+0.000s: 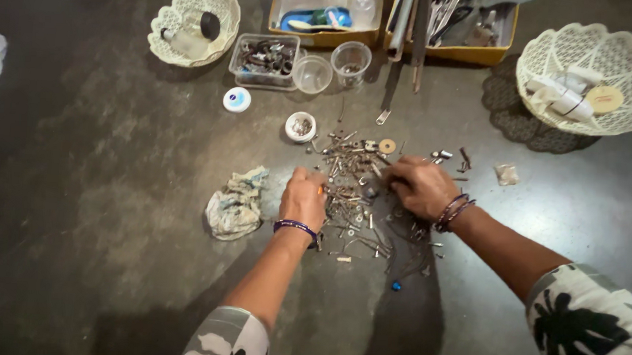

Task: The person sits on the floor and sorts a pile of small metal hardware parts by hand. They pick up individual items, examine them, and place them into a clear plastic container or a small white bowl. The person continues this repetitive sorting process throughout the clip.

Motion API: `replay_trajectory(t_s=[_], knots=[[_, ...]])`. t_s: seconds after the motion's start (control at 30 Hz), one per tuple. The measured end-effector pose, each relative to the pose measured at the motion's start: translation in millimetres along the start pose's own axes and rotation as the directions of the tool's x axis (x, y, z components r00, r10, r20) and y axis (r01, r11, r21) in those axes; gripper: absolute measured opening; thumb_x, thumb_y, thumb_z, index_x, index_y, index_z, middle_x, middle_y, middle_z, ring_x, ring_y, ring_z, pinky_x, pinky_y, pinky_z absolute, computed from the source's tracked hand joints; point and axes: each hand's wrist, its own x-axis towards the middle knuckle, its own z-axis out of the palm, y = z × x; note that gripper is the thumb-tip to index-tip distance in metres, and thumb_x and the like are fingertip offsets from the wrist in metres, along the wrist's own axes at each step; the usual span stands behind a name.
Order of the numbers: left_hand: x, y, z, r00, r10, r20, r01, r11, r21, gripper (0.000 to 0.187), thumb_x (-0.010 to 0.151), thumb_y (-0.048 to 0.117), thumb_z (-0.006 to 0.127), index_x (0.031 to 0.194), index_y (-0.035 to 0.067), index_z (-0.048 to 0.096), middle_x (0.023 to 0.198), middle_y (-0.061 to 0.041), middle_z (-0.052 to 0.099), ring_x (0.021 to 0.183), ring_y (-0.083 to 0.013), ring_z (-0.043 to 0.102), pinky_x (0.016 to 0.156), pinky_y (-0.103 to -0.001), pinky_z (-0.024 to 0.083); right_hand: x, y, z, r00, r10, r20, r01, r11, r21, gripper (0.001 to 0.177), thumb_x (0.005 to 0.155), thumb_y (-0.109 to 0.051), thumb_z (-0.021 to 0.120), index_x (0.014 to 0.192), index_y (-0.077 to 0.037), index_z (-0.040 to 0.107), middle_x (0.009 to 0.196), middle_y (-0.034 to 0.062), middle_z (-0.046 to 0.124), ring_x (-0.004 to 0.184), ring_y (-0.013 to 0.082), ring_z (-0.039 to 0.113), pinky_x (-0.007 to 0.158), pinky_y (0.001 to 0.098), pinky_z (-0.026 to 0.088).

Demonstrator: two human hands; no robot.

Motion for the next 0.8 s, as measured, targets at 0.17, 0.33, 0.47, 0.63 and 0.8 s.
replay_trajectory(t_s=[0.17, 0.33, 0.47, 0.63, 0.8], knots=[[8, -11, 21, 0.998, 0.064, 0.029, -0.068, 0.982, 0.175, 0.028, 0.077, -0.009, 0.059, 0.101, 0.004, 0.066, 0.109, -0.027, 0.062, 0.101, -0.0469, 0.063, 0.087, -0.054, 0.053, 11, 1, 9, 0.999, 0.004, 0.033, -0.007, 0.996, 0.086, 0.016, 0.082, -0.01, 0.07, 0.096, -0.012, 0.076, 0.095, 0.0096, 0.074, 0.089, 0.0286, 0.072, 0.081, 0.0396, 0.058], [16, -11, 27, 0.999, -0.045, 0.002, 0.044, 0.99, 0.135, 0.028, 0.078, -0.011, 0.057, 0.104, -0.001, 0.062, 0.105, -0.031, 0.06, 0.096, -0.0507, 0.061, 0.081, -0.056, 0.051, 22, 11, 24, 0.959, 0.172, 0.224, -0.24, 0.916, 0.321, 0.023, 0.086, -0.02, 0.07, 0.106, -0.011, 0.076, 0.097, 0.0079, 0.08, 0.086, 0.0187, 0.077, 0.079, 0.0344, 0.061], [35, 16, 22, 1.0, 0.008, -0.002, -0.008, 0.997, -0.076, 0.025, 0.07, -0.008, 0.062, 0.088, 0.005, 0.072, 0.094, -0.025, 0.064, 0.092, -0.043, 0.064, 0.083, -0.048, 0.054, 38, 13, 32, 0.803, 0.355, 0.479, -0.593, 0.558, 0.581, 0.035, 0.097, -0.035, 0.06, 0.109, -0.003, 0.071, 0.09, 0.0098, 0.078, 0.082, 0.0218, 0.077, 0.073, 0.0373, 0.064], [49, 83, 13, 0.973, 0.229, -0.018, -0.228, 0.954, -0.195, 0.012, 0.084, -0.003, 0.064, 0.092, 0.004, 0.07, 0.096, -0.022, 0.065, 0.095, -0.0416, 0.065, 0.085, -0.047, 0.052, 54, 41, 54, 0.746, 0.432, 0.507, -0.525, -0.086, 0.847, 0.032, 0.099, -0.036, 0.058, 0.097, -0.005, 0.067, 0.077, 0.0066, 0.07, 0.069, 0.0222, 0.068, 0.059, 0.0382, 0.057], [56, 112, -4, 0.937, 0.348, 0.023, -0.336, 0.917, -0.213, 0.026, 0.081, -0.004, 0.063, 0.104, 0.006, 0.072, 0.099, -0.021, 0.066, 0.095, -0.0414, 0.064, 0.087, -0.046, 0.052, 63, 92, 70, 0.742, 0.484, 0.464, -0.452, -0.15, 0.879, 0.026, 0.099, -0.033, 0.061, 0.088, -0.009, 0.065, 0.065, 0.0038, 0.06, 0.054, 0.0203, 0.054, 0.043, 0.034, 0.044]])
